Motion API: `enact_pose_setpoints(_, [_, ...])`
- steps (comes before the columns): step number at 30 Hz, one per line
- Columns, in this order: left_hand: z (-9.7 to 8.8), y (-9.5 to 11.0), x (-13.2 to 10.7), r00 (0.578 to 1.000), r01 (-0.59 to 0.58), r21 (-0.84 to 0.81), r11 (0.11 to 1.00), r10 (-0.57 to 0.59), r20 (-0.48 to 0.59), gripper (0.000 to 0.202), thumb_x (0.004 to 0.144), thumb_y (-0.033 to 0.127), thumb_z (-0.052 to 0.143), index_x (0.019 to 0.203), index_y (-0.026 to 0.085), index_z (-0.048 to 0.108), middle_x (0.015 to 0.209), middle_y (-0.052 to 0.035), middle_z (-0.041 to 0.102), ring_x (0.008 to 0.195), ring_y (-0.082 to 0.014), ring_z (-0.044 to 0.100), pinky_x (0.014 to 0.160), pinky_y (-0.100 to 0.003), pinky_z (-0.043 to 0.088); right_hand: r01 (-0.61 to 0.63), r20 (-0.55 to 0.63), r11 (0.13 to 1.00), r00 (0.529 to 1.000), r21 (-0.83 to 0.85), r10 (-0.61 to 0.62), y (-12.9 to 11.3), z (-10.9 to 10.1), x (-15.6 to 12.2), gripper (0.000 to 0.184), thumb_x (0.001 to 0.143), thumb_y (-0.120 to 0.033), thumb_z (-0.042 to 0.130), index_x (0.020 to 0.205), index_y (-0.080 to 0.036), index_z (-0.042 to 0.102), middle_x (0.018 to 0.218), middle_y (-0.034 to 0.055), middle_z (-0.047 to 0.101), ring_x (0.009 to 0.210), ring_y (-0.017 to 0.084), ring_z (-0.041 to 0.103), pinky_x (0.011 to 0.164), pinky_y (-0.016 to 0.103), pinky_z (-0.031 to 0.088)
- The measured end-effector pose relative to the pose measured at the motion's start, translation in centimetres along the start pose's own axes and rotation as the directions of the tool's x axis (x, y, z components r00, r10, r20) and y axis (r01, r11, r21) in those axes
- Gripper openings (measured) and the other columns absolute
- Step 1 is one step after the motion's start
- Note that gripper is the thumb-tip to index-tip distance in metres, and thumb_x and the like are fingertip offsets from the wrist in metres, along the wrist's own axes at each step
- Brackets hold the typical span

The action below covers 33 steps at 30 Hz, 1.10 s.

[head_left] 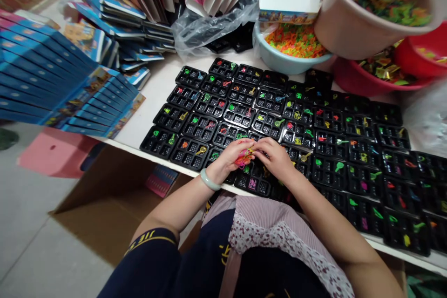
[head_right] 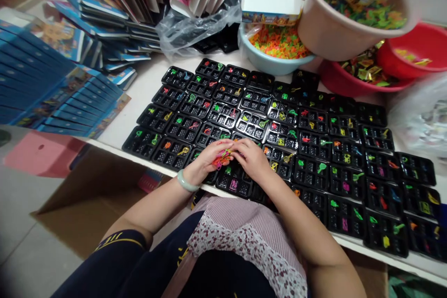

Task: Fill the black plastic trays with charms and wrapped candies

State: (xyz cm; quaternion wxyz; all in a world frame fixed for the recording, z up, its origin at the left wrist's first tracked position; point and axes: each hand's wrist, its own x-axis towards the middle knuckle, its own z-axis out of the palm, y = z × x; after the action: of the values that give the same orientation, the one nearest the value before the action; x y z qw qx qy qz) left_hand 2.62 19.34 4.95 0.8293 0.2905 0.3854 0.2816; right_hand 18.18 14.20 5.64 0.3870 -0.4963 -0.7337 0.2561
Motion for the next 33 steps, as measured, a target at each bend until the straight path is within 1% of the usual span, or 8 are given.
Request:
enact_pose_setpoints(6, [0.0, 1.2, 1.3, 0.997, 0.045, 0.013, 0.999, -0.045, 0.070, 0.019, 0.071, 0.022, 0.069, 0.084, 0.012, 0.060, 0.063, 0.0004, 0.060, 0.049, -0.0079, 0.058, 0.036, -0.014, 0.035, -0.268, -0.199, 0.934, 0.927, 0.237, 0.317, 3.4, -0.9, 1.4, 0.021, 0.085, -0.038, 0.055, 0.089, -0.020, 0.064, 0.085, 0.0043, 0.067, 0.076, 0.018, 0.062, 0.071, 0.033, 0.050])
enact_pose_setpoints(11, [0.1, 2.2, 2.7, 0.999, -0.049, 0.031, 0.998, 0.049, 0.004, 0.019, 0.074, 0.024, 0.069, 0.085, 0.013, 0.060, 0.064, -0.0001, 0.060, 0.049, -0.0079, 0.058, 0.037, -0.014, 0.034, -0.321, -0.201, 0.928, 0.938, -0.188, 0.283, 7.3, -2.8, 4.3, 0.018, 0.084, -0.032, 0.053, 0.087, -0.020, 0.067, 0.089, 0.0065, 0.066, 0.081, 0.021, 0.060, 0.078, 0.039, 0.047])
enact_pose_setpoints(15, [0.5, 2.9, 3.6, 0.997, -0.065, -0.002, 0.998, 0.065, -0.042, 0.015, 0.075, 0.023, 0.067, 0.084, 0.013, 0.059, 0.065, -0.0003, 0.061, 0.050, -0.0085, 0.058, 0.040, -0.016, 0.036, -0.198, -0.194, 0.942, 0.970, -0.270, 0.148, 5.9, -3.1, 5.1, 0.021, 0.086, -0.033, 0.054, 0.097, -0.020, 0.066, 0.098, 0.0098, 0.062, 0.093, 0.024, 0.059, 0.085, 0.044, 0.047])
enact_pose_setpoints(18, [0.8, 3.0, 4.1, 0.996, -0.077, -0.081, 0.994, 0.074, -0.045, 0.010, 0.074, 0.016, 0.065, 0.081, 0.013, 0.058, 0.064, 0.0003, 0.061, 0.050, -0.0074, 0.056, 0.044, -0.017, 0.038, 0.043, -0.020, 0.980, 0.999, -0.194, -0.047, 2.5, -2.7, 4.7, 0.030, 0.085, -0.034, 0.058, 0.114, -0.027, 0.060, 0.111, 0.0087, 0.059, 0.105, 0.024, 0.056, 0.089, 0.044, 0.048])
enact_pose_setpoints(21, [1.3, 2.7, 4.7, 0.995, -0.089, -0.145, 0.985, 0.083, -0.052, 0.007, 0.073, 0.011, 0.064, 0.076, 0.012, 0.058, 0.063, 0.0009, 0.059, 0.050, -0.0060, 0.054, 0.045, -0.016, 0.039, 0.235, 0.158, 0.950, 0.966, -0.204, -0.205, 0.2, -2.1, 4.6, 0.036, 0.084, -0.032, 0.061, 0.119, -0.030, 0.057, 0.121, 0.0085, 0.056, 0.113, 0.025, 0.052, 0.092, 0.047, 0.047])
enact_pose_setpoints(24, [1.6, 2.6, 5.4, 0.999, -0.020, -0.220, 0.975, 0.010, -0.045, 0.012, 0.078, 0.016, 0.061, 0.068, 0.012, 0.055, 0.057, 0.0023, 0.054, 0.044, -0.0039, 0.047, 0.040, -0.016, 0.032, 0.281, 0.162, 0.930, 0.955, -0.238, -0.248, 0.2, -1.6, 4.7, 0.025, 0.088, -0.029, 0.054, 0.112, -0.025, 0.062, 0.112, 0.0095, 0.059, 0.108, 0.024, 0.055, 0.089, 0.045, 0.049])
enact_pose_setpoints(29, [1.8, 3.0, 6.2, 0.999, 0.031, -0.276, 0.961, -0.039, -0.023, 0.024, 0.084, 0.022, 0.056, 0.062, 0.012, 0.054, 0.050, 0.0040, 0.048, 0.037, -0.0019, 0.039, 0.035, -0.015, 0.024, 0.141, 0.042, 0.987, 0.990, -0.078, -0.138, 1.6, -1.4, 4.8, 0.018, 0.089, -0.026, 0.051, 0.101, -0.023, 0.065, 0.104, 0.0080, 0.061, 0.099, 0.020, 0.059, 0.085, 0.039, 0.051])
enact_pose_setpoints(33, [1.8, 3.2, 6.1, 1.000, -0.009, -0.215, 0.977, 0.009, -0.004, 0.026, 0.084, 0.032, 0.058, 0.067, 0.012, 0.058, 0.052, 0.0026, 0.053, 0.040, -0.0037, 0.046, 0.036, -0.015, 0.031, -0.117, -0.058, 0.977, 0.990, 0.178, 0.129, 2.1, -1.4, 5.0, 0.013, 0.084, -0.033, 0.057, 0.088, -0.023, 0.066, 0.094, 0.0049, 0.065, 0.086, 0.019, 0.063, 0.078, 0.037, 0.053])
